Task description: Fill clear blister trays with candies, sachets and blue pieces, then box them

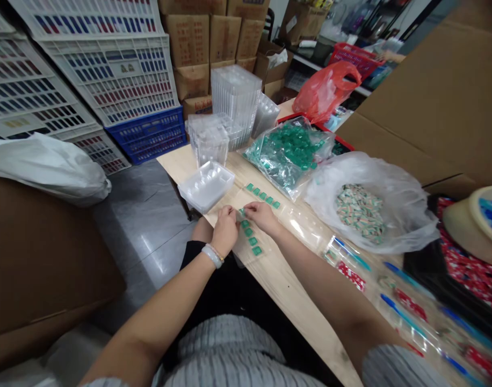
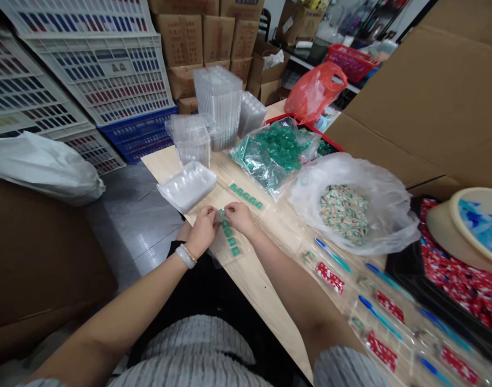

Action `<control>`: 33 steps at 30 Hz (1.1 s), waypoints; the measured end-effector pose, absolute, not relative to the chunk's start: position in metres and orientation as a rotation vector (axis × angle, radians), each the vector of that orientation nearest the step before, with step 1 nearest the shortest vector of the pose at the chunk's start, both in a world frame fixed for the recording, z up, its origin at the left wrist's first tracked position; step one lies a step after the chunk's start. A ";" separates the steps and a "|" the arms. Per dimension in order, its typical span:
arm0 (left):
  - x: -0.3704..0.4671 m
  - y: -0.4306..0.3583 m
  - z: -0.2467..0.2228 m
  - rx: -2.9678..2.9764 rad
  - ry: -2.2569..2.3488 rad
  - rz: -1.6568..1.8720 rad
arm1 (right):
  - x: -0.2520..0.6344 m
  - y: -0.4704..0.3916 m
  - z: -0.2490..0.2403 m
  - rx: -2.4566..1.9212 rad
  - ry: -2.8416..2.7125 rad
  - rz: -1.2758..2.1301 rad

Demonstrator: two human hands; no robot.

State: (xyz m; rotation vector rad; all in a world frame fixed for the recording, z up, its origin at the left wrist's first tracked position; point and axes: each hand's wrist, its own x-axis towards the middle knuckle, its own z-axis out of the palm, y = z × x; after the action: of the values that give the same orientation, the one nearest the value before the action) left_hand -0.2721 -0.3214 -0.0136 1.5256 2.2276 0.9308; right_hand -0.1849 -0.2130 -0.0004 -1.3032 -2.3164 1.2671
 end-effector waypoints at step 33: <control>-0.276 -0.301 0.009 0.548 1.571 1.360 | -0.182 -0.221 0.022 -1.169 -2.238 1.140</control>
State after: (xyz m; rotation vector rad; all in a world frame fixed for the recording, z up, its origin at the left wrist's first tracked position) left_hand -0.2764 -0.3009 0.0093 0.5478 1.5714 1.3603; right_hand -0.1817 -0.2207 0.0218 -1.1693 -2.2382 1.1399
